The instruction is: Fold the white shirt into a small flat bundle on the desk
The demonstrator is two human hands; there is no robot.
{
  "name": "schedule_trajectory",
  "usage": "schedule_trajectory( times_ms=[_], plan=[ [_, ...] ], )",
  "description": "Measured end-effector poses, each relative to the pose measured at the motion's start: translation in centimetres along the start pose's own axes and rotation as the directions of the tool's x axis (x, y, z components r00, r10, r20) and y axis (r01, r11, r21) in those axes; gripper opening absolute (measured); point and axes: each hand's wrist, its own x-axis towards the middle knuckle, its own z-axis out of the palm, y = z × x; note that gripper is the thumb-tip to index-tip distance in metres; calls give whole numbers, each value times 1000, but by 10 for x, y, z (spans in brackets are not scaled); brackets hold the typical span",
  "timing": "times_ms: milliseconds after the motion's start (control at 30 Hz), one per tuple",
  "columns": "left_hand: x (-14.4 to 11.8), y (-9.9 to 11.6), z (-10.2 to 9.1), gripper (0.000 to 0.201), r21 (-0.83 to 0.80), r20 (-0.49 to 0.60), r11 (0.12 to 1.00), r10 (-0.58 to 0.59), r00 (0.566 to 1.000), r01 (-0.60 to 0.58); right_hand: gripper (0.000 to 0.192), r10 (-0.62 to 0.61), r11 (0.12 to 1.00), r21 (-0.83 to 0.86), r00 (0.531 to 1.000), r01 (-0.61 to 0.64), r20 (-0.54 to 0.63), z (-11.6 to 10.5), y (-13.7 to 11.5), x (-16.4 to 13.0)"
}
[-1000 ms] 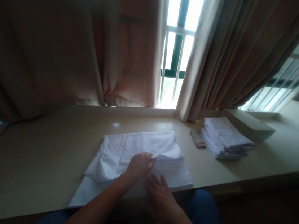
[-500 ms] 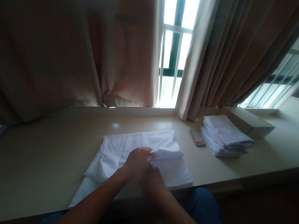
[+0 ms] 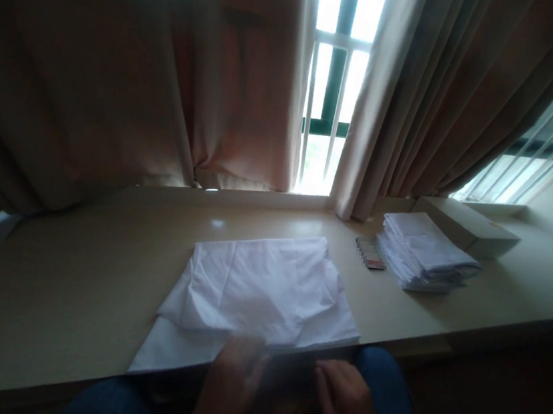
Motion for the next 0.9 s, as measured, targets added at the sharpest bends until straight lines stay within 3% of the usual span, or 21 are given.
schedule_trajectory(
  times_ms=[100,167,267,367,467,567,633,700,767,833,900],
  plan=[
    [-24,-32,-10,24,68,-150,994,-77,986,89,29,46,992,-115,994,-57,-96,-2,26,27],
    [-21,-51,-21,34,146,-198,984,-73,977,104,37,35,978,-202,995,-54,-98,1,38,55],
    [4,-73,-35,51,263,-189,957,-76,979,125,50,79,949,-302,995,-95,-63,8,52,106],
    [27,-94,-34,60,356,-100,922,-126,987,154,57,223,909,-351,974,-226,-51,15,71,147],
    [26,-116,-19,60,392,12,896,-231,973,208,59,279,908,-354,953,-222,117,27,92,157],
    [14,-131,-3,59,404,19,888,-247,969,218,60,248,933,-326,929,-153,274,44,108,142],
    [8,-136,1,59,396,-1,895,-224,975,206,62,231,934,-321,949,-155,214,52,115,132],
    [6,-136,2,61,366,-13,908,-213,977,203,62,235,928,-309,971,-209,50,53,121,130],
    [7,-134,0,63,317,-42,925,-206,978,208,63,261,919,-267,956,-289,-135,48,126,135],
    [9,-134,-4,63,242,-125,941,-212,969,237,64,271,920,-216,928,-328,-255,41,128,142],
    [10,-139,-14,59,145,-253,943,-257,933,299,64,230,936,-202,934,-290,-275,38,127,147]
  ],
)
